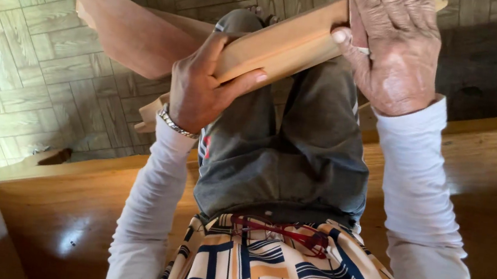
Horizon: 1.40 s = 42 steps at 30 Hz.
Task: The person sits on a wooden bench and sands a large, irregularly shaped piece of wood using a sanding block. They hold the wood with their left hand and rub the surface with the sanding block in their right hand, focusing on the edges and flat surfaces.
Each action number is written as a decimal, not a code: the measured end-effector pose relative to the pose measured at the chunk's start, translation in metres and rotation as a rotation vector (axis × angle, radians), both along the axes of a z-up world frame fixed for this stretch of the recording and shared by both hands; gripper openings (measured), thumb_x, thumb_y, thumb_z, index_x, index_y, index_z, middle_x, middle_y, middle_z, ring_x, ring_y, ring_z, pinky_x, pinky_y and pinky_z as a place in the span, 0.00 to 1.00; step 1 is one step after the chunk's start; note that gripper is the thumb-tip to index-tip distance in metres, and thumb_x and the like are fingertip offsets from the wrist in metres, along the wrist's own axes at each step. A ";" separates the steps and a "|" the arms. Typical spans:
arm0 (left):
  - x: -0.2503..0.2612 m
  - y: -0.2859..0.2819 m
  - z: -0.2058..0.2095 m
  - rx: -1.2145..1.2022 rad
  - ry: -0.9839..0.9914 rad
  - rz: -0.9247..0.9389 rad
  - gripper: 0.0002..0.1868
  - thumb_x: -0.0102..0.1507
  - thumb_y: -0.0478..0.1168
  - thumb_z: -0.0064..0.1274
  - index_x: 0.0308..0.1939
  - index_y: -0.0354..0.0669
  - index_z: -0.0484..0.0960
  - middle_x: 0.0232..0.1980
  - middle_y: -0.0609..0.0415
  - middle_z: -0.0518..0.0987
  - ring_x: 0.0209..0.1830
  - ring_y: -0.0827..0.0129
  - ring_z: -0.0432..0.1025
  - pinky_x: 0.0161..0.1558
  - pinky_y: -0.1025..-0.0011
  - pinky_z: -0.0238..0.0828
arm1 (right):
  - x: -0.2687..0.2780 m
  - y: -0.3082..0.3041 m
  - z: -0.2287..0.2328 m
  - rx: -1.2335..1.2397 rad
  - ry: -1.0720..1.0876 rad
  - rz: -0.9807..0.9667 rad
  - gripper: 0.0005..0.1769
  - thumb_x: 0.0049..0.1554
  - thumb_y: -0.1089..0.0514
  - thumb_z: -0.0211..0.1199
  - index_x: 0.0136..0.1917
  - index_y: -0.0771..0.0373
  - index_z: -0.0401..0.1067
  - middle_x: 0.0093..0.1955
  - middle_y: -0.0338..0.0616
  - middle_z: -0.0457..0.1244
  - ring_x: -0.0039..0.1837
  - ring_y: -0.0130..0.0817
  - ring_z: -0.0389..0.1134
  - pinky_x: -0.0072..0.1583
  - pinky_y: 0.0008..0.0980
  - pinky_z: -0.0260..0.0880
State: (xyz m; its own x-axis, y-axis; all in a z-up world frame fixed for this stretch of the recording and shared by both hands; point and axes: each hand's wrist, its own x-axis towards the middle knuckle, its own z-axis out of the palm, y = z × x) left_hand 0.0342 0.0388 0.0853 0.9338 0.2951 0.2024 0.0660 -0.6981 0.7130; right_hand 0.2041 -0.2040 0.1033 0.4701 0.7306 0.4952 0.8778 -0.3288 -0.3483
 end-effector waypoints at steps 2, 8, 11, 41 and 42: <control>0.000 -0.002 -0.004 0.024 -0.004 0.035 0.25 0.61 0.57 0.70 0.44 0.45 0.74 0.33 0.58 0.74 0.27 0.65 0.66 0.33 0.65 0.65 | -0.001 0.006 0.001 -0.086 -0.128 0.021 0.28 0.78 0.48 0.52 0.77 0.74 0.67 0.72 0.68 0.65 0.70 0.67 0.67 0.70 0.56 0.62; 0.000 -0.004 -0.011 0.062 -0.030 0.073 0.26 0.60 0.61 0.67 0.50 0.51 0.79 0.37 0.59 0.83 0.34 0.63 0.78 0.36 0.65 0.70 | -0.029 0.033 0.014 -0.201 -0.112 0.065 0.31 0.78 0.44 0.53 0.82 0.70 0.62 0.82 0.60 0.54 0.83 0.55 0.51 0.80 0.55 0.46; -0.004 -0.002 -0.023 0.046 -0.036 0.065 0.25 0.60 0.60 0.67 0.47 0.49 0.77 0.36 0.56 0.83 0.32 0.57 0.77 0.33 0.60 0.68 | -0.061 0.061 0.029 -0.197 -0.126 0.214 0.37 0.75 0.45 0.78 0.81 0.71 0.64 0.81 0.60 0.54 0.82 0.53 0.48 0.80 0.63 0.43; -0.022 -0.026 -0.012 -0.006 -0.173 -0.071 0.14 0.66 0.43 0.58 0.54 0.46 0.78 0.48 0.55 0.83 0.42 0.58 0.80 0.43 0.65 0.72 | -0.109 0.020 0.058 -0.622 -0.216 0.163 0.37 0.75 0.74 0.55 0.87 0.49 0.45 0.87 0.32 0.40 0.86 0.39 0.39 0.82 0.54 0.35; -0.022 -0.027 -0.010 0.032 -0.182 -0.079 0.17 0.66 0.47 0.62 0.53 0.44 0.79 0.49 0.56 0.84 0.43 0.59 0.81 0.44 0.65 0.72 | -0.102 0.012 0.058 -0.539 -0.160 0.176 0.32 0.75 0.69 0.58 0.85 0.52 0.51 0.85 0.37 0.46 0.85 0.41 0.43 0.82 0.55 0.36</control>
